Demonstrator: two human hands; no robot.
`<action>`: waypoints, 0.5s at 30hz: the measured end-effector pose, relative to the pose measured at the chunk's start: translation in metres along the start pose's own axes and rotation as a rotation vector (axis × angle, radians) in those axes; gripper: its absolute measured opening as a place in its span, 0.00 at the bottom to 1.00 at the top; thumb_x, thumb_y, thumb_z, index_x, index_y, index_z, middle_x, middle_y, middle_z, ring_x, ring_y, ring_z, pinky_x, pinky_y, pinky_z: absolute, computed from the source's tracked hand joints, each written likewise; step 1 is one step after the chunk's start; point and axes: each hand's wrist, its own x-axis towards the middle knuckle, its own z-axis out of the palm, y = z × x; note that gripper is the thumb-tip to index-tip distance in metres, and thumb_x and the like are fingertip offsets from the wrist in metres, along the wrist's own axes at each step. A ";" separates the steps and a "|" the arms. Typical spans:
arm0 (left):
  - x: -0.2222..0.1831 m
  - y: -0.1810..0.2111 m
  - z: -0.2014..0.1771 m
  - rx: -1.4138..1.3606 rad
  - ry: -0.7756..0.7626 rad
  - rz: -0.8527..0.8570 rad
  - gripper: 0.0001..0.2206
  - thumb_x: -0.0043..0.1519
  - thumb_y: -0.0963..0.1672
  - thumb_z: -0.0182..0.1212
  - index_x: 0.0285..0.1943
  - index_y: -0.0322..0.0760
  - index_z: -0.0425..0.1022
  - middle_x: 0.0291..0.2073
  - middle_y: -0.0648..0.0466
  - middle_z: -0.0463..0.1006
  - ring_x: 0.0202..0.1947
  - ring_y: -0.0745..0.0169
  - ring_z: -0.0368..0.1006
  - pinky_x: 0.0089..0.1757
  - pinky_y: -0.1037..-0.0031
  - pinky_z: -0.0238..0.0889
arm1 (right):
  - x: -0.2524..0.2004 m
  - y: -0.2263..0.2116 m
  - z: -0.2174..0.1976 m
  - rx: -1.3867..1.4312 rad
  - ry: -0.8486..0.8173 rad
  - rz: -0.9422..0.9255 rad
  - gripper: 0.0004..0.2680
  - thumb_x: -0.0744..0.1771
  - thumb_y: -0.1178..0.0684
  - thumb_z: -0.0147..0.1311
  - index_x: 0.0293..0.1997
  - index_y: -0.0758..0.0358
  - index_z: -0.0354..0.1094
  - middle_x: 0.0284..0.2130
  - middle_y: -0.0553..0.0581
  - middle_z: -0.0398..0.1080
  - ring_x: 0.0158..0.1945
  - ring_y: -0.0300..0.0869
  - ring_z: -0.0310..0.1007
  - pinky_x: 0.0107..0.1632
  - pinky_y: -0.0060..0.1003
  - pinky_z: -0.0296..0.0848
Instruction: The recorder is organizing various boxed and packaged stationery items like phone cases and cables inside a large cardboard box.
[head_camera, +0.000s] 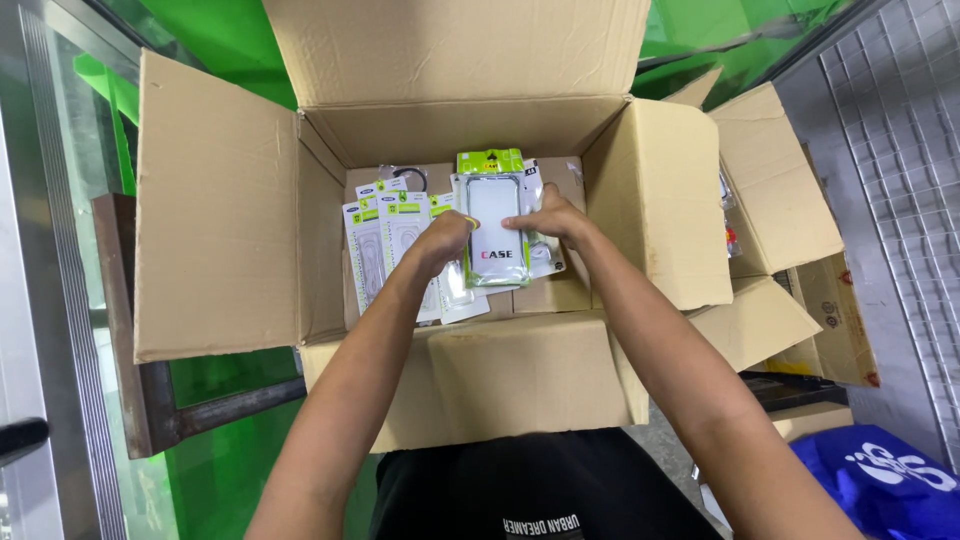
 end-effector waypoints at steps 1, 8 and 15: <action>-0.012 0.010 0.002 -0.002 0.000 -0.001 0.14 0.68 0.45 0.53 0.47 0.24 0.79 0.30 0.48 0.73 0.29 0.58 0.61 0.31 0.61 0.57 | -0.005 -0.003 -0.002 -0.002 -0.002 0.001 0.40 0.54 0.42 0.77 0.64 0.79 0.51 0.54 0.71 0.71 0.58 0.51 0.74 0.58 0.41 0.74; -0.020 0.022 -0.007 -0.169 0.018 0.026 0.13 0.66 0.44 0.52 0.53 0.31 0.76 0.35 0.51 0.75 0.34 0.61 0.67 0.36 0.66 0.63 | -0.030 -0.031 -0.007 0.289 -0.214 -0.061 0.28 0.57 0.46 0.72 0.58 0.71 0.68 0.51 0.64 0.76 0.53 0.46 0.77 0.56 0.41 0.75; -0.036 0.041 0.001 -0.082 0.119 0.168 0.12 0.66 0.44 0.51 0.50 0.33 0.77 0.38 0.52 0.79 0.35 0.68 0.71 0.38 0.74 0.65 | -0.030 -0.030 -0.006 0.392 -0.151 -0.026 0.29 0.59 0.49 0.69 0.62 0.71 0.61 0.52 0.65 0.74 0.55 0.47 0.76 0.57 0.42 0.75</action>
